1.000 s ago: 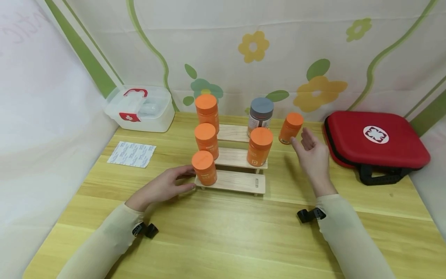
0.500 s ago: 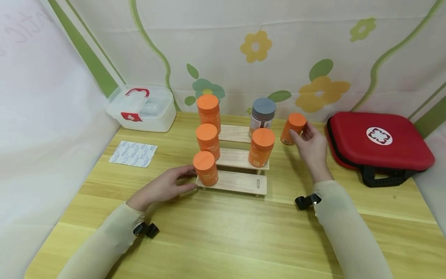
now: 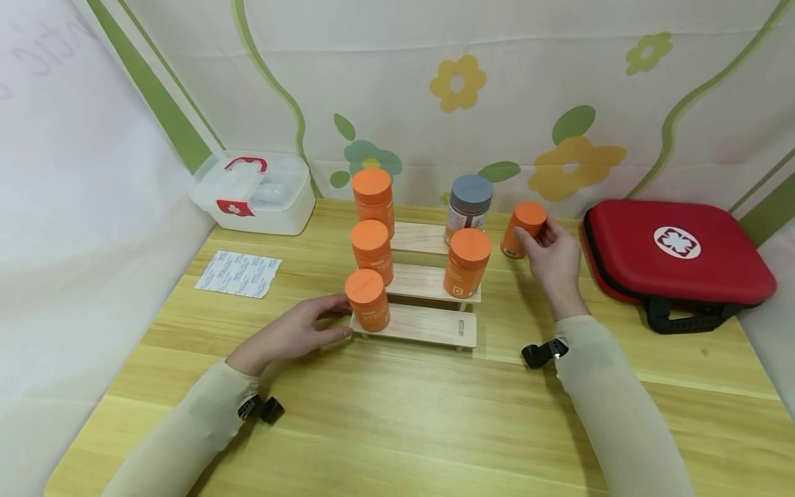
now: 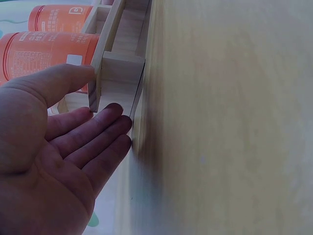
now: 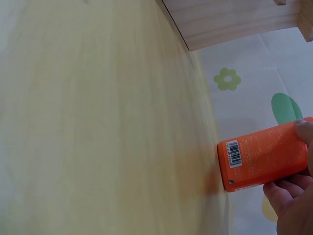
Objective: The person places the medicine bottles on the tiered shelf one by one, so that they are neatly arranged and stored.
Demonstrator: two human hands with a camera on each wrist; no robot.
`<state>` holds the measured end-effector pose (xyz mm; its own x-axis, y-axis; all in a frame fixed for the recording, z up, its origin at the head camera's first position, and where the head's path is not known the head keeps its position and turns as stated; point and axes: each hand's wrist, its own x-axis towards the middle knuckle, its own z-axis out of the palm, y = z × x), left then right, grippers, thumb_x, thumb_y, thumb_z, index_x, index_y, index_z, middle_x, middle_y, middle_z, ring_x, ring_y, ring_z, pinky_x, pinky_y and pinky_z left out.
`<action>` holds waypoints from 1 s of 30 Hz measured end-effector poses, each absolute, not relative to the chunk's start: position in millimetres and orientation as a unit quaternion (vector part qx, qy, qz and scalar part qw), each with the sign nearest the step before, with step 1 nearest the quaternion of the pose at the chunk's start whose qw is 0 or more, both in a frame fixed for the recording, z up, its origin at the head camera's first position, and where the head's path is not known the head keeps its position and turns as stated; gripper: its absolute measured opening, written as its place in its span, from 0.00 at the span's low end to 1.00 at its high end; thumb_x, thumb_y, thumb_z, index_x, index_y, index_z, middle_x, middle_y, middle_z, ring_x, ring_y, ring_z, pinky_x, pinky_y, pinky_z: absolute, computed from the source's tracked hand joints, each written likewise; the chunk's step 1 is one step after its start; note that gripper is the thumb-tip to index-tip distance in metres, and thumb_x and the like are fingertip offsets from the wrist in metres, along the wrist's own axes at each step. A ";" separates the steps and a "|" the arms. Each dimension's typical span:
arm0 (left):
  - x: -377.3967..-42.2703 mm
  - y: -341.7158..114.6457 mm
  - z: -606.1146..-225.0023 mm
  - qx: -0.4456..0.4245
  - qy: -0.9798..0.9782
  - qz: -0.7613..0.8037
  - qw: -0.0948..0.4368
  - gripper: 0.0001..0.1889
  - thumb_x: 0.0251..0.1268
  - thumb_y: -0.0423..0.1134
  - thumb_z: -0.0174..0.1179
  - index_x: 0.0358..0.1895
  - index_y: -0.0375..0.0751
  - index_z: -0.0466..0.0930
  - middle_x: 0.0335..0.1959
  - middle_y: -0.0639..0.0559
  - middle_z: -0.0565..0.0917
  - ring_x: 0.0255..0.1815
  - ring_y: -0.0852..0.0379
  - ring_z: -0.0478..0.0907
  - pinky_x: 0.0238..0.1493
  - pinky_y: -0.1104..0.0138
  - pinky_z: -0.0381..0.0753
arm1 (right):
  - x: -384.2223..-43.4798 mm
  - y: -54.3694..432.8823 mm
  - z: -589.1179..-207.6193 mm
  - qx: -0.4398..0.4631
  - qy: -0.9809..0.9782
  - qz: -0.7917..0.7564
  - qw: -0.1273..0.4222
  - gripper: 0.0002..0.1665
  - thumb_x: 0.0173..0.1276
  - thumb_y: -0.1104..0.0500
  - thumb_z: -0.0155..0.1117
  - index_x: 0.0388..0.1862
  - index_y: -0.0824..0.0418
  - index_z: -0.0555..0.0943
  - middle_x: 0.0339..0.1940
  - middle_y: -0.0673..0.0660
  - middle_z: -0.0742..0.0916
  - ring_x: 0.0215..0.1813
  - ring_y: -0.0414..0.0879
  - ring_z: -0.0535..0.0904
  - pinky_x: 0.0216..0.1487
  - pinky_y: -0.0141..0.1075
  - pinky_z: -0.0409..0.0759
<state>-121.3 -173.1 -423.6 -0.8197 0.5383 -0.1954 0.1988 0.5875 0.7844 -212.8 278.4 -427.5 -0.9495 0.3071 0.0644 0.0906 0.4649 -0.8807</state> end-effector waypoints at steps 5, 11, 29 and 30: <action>-121.4 -173.0 -423.5 0.213 0.867 0.399 0.211 0.34 0.78 0.44 0.67 0.82 0.46 0.69 0.70 0.51 0.84 0.74 0.50 0.78 0.81 0.48 0.73 | -212.3 277.8 -427.2 -0.119 -0.849 0.504 0.108 0.43 0.76 0.41 0.70 0.83 0.57 0.72 0.76 0.62 0.82 0.76 0.54 0.80 0.71 0.32 0.82; -121.8 -172.1 -423.6 0.209 0.866 0.400 0.214 0.34 0.78 0.44 0.68 0.82 0.46 0.69 0.70 0.52 0.84 0.74 0.51 0.78 0.81 0.48 0.73 | -212.1 279.2 -427.2 -0.126 -0.847 0.507 0.097 0.44 0.75 0.40 0.70 0.83 0.57 0.71 0.77 0.61 0.81 0.77 0.54 0.79 0.73 0.35 0.82; -121.6 -173.7 -424.4 0.212 0.863 0.405 0.213 0.34 0.78 0.45 0.67 0.82 0.47 0.69 0.71 0.51 0.83 0.75 0.50 0.78 0.82 0.48 0.72 | -190.7 275.9 -414.3 -0.125 -0.856 0.489 0.111 0.41 0.74 0.40 0.73 0.79 0.56 0.76 0.74 0.63 0.83 0.73 0.50 0.83 0.63 0.23 0.83; -121.6 -173.8 -424.4 0.211 0.863 0.406 0.214 0.34 0.78 0.45 0.67 0.82 0.47 0.69 0.71 0.51 0.83 0.75 0.50 0.78 0.82 0.48 0.72 | -187.9 275.7 -412.7 -0.123 -0.856 0.489 0.113 0.40 0.74 0.41 0.73 0.79 0.55 0.77 0.74 0.63 0.83 0.73 0.48 0.84 0.62 0.22 0.83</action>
<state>-121.6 -173.8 -424.4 -0.8192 0.5384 -0.1977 0.1912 0.5813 0.7909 -187.9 275.7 -412.7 -0.9444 0.3203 0.0736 0.0995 0.4921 -0.8648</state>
